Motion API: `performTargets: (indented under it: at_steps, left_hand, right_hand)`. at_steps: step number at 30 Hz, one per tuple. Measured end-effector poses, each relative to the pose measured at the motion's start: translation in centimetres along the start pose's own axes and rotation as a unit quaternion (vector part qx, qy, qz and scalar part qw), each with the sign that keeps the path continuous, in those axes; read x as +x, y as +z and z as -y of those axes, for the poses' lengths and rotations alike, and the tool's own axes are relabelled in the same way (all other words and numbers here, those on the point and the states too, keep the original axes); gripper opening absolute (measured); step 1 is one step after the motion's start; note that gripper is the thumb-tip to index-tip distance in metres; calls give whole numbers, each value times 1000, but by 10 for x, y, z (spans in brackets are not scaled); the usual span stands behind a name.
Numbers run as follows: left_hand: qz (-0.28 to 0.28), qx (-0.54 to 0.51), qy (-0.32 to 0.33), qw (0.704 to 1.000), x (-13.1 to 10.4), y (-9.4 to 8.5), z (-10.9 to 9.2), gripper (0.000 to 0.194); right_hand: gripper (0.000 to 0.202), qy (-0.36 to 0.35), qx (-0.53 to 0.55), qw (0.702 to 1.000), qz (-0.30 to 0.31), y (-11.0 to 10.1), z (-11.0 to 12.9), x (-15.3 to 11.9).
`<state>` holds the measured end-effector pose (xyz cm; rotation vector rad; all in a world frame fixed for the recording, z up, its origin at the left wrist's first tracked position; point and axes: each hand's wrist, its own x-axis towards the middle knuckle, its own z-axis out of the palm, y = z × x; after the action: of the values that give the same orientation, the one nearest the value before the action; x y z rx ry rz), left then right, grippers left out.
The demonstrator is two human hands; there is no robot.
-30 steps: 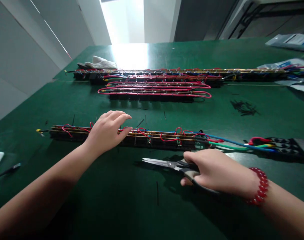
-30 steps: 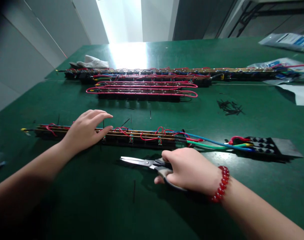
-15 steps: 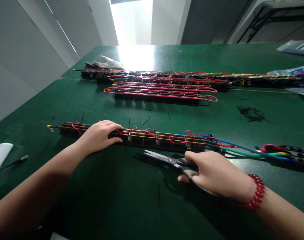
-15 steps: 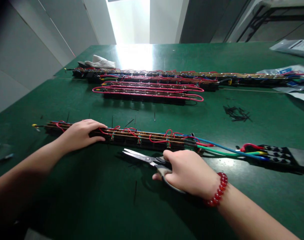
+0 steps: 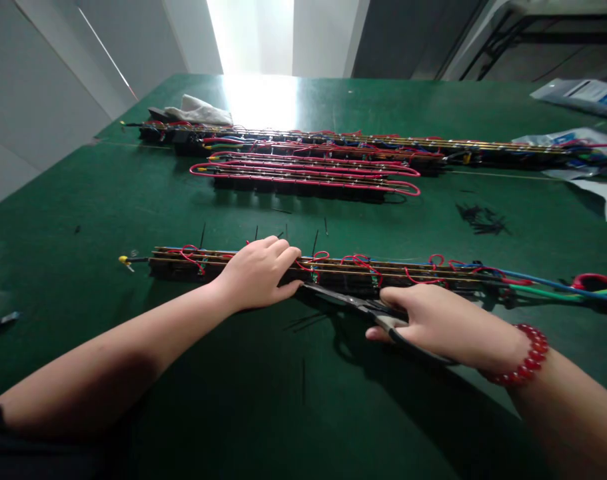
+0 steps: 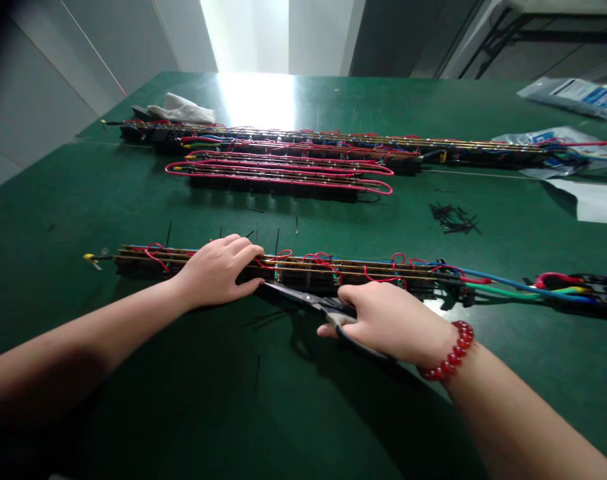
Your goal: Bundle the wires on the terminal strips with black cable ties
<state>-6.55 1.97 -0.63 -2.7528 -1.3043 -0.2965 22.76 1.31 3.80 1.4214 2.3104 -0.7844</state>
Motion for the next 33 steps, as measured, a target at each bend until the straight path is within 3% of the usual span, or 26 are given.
performTargets:
  at_steps: [7, 12, 15, 17, 19, 24, 29, 33]
  left_hand:
    - [-33, 1, 18, 999, 8, 10, 6, 38]
    - [-133, 3, 72, 988, -3, 6, 13, 33]
    - [-187, 39, 134, 972, -8, 0, 11, 15]
    - [-179, 62, 181, 965, -9, -3, 4, 10]
    - [-141, 77, 209, 965, -9, -4, -6, 21]
    - [-52, 100, 211, 971, -4, 2, -23, 28]
    - [-81, 129, 198, 968, -2, 5, -24, 18]
    - [-144, 109, 197, 964, 0, 4, -26, 12]
  right_hand:
    - [53, -5, 44, 999, 24, -11, -15, 2]
    - [55, 13, 82, 996, 41, -13, -21, 1]
    - [55, 25, 102, 993, 45, -13, -27, 0]
    - [54, 29, 109, 992, 48, -12, -28, 0]
    - [53, 31, 118, 991, 56, -12, -28, 0]
    - [56, 58, 111, 990, 61, -14, -22, -5]
    - [60, 93, 115, 988, 50, -16, -14, -11]
    - [59, 111, 120, 985, 51, -13, -9, -10]
